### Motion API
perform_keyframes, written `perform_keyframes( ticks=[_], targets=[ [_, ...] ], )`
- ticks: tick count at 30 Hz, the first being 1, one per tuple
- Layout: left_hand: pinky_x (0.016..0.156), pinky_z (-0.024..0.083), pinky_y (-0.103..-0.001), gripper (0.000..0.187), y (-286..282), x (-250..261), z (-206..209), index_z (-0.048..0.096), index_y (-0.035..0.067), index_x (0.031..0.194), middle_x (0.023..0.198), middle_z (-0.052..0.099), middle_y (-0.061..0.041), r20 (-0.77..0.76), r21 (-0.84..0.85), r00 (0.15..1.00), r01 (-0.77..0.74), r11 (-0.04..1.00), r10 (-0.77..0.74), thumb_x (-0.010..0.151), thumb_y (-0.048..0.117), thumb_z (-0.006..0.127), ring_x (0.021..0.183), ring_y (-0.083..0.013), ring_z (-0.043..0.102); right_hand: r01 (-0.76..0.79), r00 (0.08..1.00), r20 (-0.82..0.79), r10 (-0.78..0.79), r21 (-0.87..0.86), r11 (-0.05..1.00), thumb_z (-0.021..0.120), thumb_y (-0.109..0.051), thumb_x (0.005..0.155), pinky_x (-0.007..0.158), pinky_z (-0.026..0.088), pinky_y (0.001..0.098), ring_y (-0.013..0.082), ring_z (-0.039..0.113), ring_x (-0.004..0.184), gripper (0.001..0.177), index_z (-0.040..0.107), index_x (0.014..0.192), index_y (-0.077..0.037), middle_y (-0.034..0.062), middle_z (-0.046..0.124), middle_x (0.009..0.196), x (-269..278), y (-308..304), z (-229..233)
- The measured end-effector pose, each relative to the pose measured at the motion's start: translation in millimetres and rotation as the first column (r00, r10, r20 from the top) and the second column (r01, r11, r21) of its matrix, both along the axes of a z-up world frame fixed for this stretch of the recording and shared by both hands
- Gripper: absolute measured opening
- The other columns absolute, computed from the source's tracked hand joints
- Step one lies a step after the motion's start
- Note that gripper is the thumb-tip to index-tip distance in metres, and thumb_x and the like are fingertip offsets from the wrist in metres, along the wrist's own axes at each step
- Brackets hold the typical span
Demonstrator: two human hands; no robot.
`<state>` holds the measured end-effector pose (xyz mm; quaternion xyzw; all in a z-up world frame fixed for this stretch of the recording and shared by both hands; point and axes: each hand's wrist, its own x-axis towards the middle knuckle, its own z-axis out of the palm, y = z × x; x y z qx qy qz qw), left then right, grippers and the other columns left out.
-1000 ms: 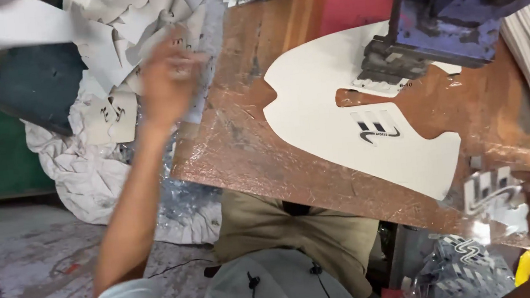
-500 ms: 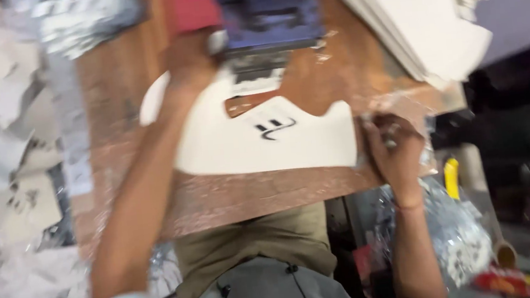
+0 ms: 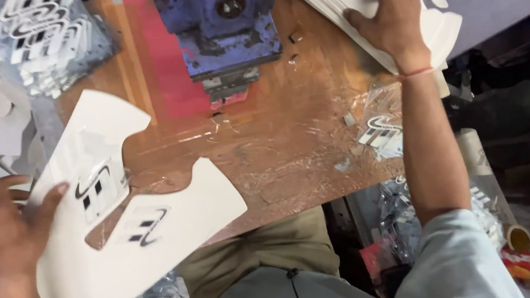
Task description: The person uses a manual die-cutting press to cut shapes from white paper sheets. They repeatedly place a sheet under the press, pull the lever to cut, and then remove the cut piece, stacking the finished items on the table.
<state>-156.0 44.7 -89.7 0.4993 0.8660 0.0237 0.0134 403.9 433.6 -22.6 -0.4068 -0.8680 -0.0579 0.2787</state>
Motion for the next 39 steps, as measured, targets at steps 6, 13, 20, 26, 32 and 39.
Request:
perform_keyframes(
  ticks=[6, 13, 20, 26, 32, 39],
  targets=[
    [0.114, 0.041, -0.045, 0.060, 7, 69, 23, 0.057, 0.002, 0.136, 0.131, 0.057, -0.016, 0.055, 0.546, 0.958, 0.208, 0.811, -0.283, 0.098, 0.033, 0.091, 0.126, -0.0332, 0.050, -0.058, 0.998, -0.004, 0.058, -0.122, 0.991, 0.089, -0.026, 0.091, 0.089, 0.056, 0.0426, 0.0310, 0.072, 0.100, 0.037, 0.076, 0.117, -0.004, 0.0160, 0.074, 0.120, 12, 11, 17],
    [0.114, 0.042, -0.050, 0.066, 78, 160, 52, 0.054, 0.006, 0.145, 0.145, 0.051, -0.021, 0.338, 0.630, 0.728, 0.295, 0.718, -0.596, 0.090, 0.026, 0.084, 0.136, -0.0413, 0.049, -0.019, 0.996, -0.092, 0.006, -0.143, 0.990, 0.061, -0.002, 0.098, 0.077, 0.053, 0.0381, 0.0226, 0.065, 0.084, 0.014, 0.071, 0.106, 0.001, 0.0154, 0.073, 0.099, 77, 92, -44],
    [0.106, 0.055, -0.042, 0.067, 74, 169, 58, 0.049, 0.012, 0.149, 0.150, 0.050, -0.017, 0.641, 0.609, 0.504, 0.126, 0.783, -0.579, 0.094, 0.038, 0.076, 0.135, -0.0320, 0.059, 0.126, 0.990, 0.021, -0.138, 0.287, 0.950, 0.040, -0.006, 0.123, 0.061, 0.046, 0.0253, 0.0136, 0.064, 0.074, 0.026, 0.062, 0.130, 0.006, 0.0125, 0.073, 0.104, 53, -161, -21],
    [0.108, 0.049, -0.046, 0.087, 90, 131, 52, 0.033, 0.013, 0.163, 0.159, 0.046, -0.016, 0.831, 0.419, 0.352, 0.113, 0.901, -0.431, 0.092, 0.053, 0.067, 0.140, -0.0354, 0.054, -0.214, 0.954, -0.299, 0.032, -0.600, 0.770, 0.061, -0.006, 0.102, 0.096, 0.063, 0.0337, 0.0217, 0.073, 0.109, 0.018, 0.072, 0.116, -0.006, 0.0062, 0.075, 0.121, -33, -313, -30],
    [0.118, 0.036, -0.044, 0.097, 109, 141, 56, 0.038, 0.018, 0.161, 0.156, 0.051, -0.014, 0.825, 0.171, 0.453, 0.371, 0.913, -0.338, 0.083, 0.073, 0.057, 0.146, -0.0331, 0.046, -0.454, 0.884, -0.175, 0.434, -0.546, 0.704, 0.076, -0.015, 0.087, 0.100, 0.056, 0.0419, 0.0302, 0.068, 0.120, 0.019, 0.074, 0.103, -0.004, 0.0075, 0.074, 0.118, -76, -322, 12],
    [0.097, 0.042, -0.057, 0.108, 95, 200, 8, 0.050, 0.006, 0.146, 0.130, 0.052, -0.020, 0.147, 0.254, 0.846, 0.469, 0.846, -0.513, 0.068, 0.077, 0.073, 0.121, -0.0401, 0.051, -0.013, 1.000, -0.025, -0.001, -0.565, 0.825, 0.067, -0.031, 0.098, 0.105, 0.046, 0.0457, 0.0367, 0.051, 0.139, 0.049, 0.060, 0.138, -0.002, 0.0176, 0.053, 0.154, -65, -236, -23]
  ],
)
